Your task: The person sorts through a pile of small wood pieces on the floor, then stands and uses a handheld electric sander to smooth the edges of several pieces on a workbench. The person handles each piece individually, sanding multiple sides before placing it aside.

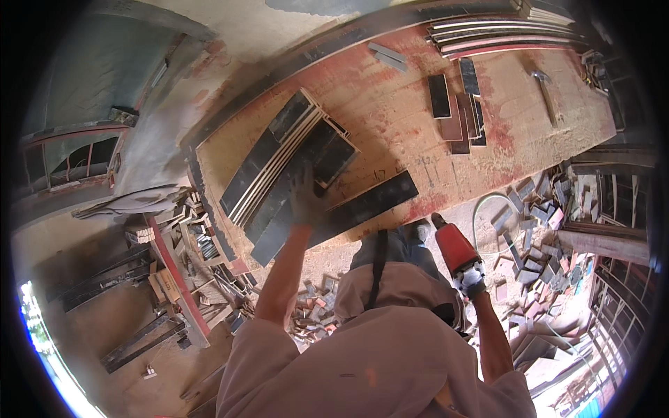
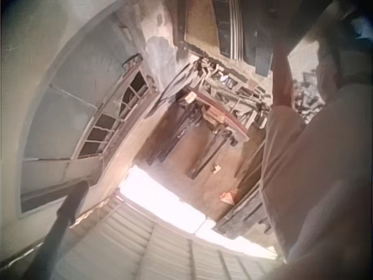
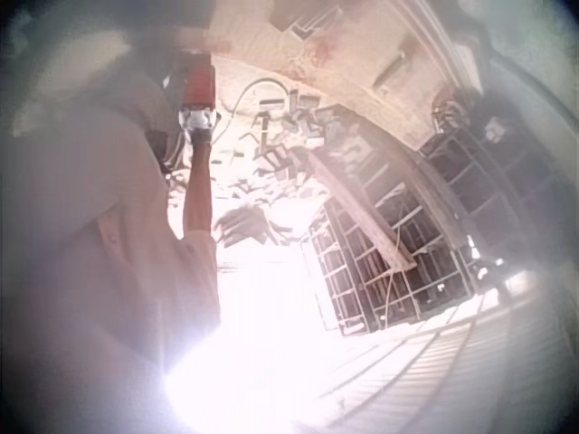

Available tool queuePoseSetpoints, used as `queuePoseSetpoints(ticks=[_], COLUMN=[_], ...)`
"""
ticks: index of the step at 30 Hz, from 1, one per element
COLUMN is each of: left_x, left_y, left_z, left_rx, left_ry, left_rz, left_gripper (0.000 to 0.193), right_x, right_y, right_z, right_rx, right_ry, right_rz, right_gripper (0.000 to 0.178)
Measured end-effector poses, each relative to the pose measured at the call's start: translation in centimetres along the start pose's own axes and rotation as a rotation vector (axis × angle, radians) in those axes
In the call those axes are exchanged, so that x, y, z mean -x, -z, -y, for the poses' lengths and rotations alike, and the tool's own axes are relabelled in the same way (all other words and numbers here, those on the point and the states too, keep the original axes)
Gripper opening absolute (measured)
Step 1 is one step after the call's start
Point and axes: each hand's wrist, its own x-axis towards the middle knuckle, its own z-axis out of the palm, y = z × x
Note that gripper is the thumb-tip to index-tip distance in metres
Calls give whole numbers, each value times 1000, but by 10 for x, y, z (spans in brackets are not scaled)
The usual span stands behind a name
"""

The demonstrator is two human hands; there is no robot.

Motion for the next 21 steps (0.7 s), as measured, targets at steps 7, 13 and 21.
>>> queuePoseSetpoints(ticks=[7, 13, 21], left_x=[-44, -35, -141], left_y=[-28, -45, -195], left_z=[45, 54, -143], left_rx=[-400, -422, 333], left_ry=[104, -121, -87], left_rz=[-78, -284, -41], left_gripper=[73, 59, 66], right_x=[45, 41, 84], right_y=[-58, -3, -12], right_z=[29, -9, -46], right_rx=[1377, 1161, 1335], right_ry=[566, 449, 350], right_rz=[84, 116, -158], right_gripper=[44, 42, 40])
